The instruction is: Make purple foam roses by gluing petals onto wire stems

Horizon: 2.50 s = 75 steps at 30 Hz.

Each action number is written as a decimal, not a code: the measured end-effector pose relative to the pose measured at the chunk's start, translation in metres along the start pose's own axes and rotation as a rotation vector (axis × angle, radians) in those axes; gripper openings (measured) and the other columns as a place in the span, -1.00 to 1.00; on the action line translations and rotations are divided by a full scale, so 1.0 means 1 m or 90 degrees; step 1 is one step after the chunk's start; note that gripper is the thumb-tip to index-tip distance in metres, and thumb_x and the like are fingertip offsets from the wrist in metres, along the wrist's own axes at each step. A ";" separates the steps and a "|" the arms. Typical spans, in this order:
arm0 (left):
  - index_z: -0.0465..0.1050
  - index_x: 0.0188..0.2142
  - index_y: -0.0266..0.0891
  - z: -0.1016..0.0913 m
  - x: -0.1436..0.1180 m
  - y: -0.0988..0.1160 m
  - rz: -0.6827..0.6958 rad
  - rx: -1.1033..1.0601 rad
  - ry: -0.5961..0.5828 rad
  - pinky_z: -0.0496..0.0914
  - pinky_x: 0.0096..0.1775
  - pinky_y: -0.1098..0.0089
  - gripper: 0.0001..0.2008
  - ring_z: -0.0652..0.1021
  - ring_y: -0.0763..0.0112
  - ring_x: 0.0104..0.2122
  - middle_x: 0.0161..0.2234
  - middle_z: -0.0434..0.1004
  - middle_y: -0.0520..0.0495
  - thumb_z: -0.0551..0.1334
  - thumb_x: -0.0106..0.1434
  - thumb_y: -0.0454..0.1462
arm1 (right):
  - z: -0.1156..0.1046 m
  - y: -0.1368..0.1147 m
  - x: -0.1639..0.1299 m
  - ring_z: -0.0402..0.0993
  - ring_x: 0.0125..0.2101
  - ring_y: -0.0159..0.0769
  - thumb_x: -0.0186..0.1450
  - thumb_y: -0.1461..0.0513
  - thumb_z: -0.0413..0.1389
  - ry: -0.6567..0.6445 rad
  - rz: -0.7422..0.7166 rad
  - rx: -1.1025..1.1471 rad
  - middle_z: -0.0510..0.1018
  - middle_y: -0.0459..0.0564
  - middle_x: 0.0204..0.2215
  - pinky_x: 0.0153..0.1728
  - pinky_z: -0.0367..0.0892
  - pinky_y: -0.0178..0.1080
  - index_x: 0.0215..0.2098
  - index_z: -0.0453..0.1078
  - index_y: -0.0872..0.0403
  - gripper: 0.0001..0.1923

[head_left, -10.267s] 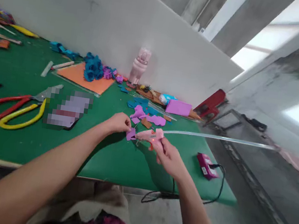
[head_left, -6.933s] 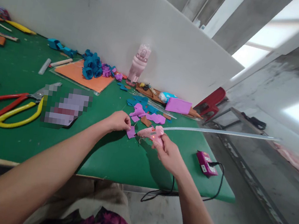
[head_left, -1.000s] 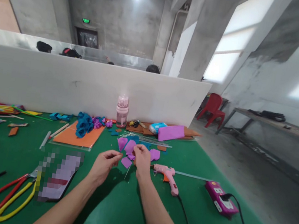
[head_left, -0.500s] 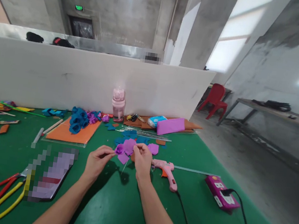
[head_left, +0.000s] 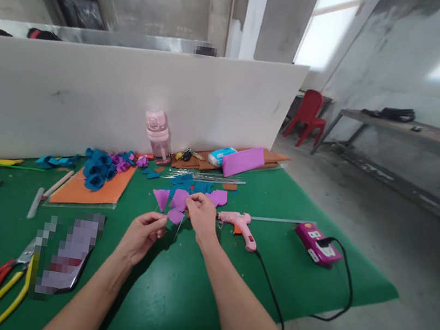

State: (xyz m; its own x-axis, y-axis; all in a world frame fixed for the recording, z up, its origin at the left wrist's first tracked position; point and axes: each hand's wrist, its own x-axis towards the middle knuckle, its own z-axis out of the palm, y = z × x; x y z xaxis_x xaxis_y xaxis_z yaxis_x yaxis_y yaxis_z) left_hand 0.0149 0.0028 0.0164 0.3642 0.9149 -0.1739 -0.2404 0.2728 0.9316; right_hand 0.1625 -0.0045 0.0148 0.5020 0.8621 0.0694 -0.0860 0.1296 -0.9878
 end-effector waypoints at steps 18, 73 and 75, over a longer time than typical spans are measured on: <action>0.48 -0.52 -0.31 -0.003 0.005 -0.008 -0.025 0.000 -0.021 0.18 -0.54 0.53 -0.84 0.30 0.64 -0.62 -0.64 0.34 0.10 0.40 -0.11 -0.29 | 0.001 0.002 -0.003 0.20 -0.67 -0.44 0.06 0.21 0.01 -0.019 -0.024 -0.063 0.33 -0.22 -0.73 -0.60 0.13 -0.38 -0.57 0.30 0.05 -0.90; 0.51 -0.49 -0.30 -0.008 0.007 -0.017 0.061 0.152 0.027 0.17 -0.54 0.52 -0.82 0.30 0.60 -0.63 -0.63 0.39 0.05 0.38 -0.10 -0.24 | 0.009 -0.003 -0.011 0.23 -0.66 -0.46 0.07 0.18 0.09 -0.123 0.030 0.136 0.30 -0.25 -0.71 -0.55 0.14 -0.36 -0.51 0.23 0.06 -0.87; 0.51 -0.49 -0.30 -0.008 0.007 -0.017 0.058 0.148 0.027 0.17 -0.54 0.52 -0.83 0.30 0.60 -0.63 -0.64 0.38 0.06 0.38 -0.10 -0.25 | 0.009 -0.002 -0.011 0.24 -0.66 -0.45 0.07 0.17 0.09 -0.120 0.032 0.133 0.31 -0.24 -0.72 -0.55 0.14 -0.36 -0.51 0.23 0.05 -0.86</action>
State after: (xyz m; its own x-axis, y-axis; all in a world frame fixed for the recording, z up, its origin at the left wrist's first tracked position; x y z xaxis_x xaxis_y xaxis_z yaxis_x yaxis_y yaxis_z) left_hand 0.0148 0.0070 -0.0031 0.3113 0.9456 -0.0946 -0.0547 0.1172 0.9916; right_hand 0.1497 -0.0094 0.0168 0.3258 0.9432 0.0648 -0.2926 0.1658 -0.9418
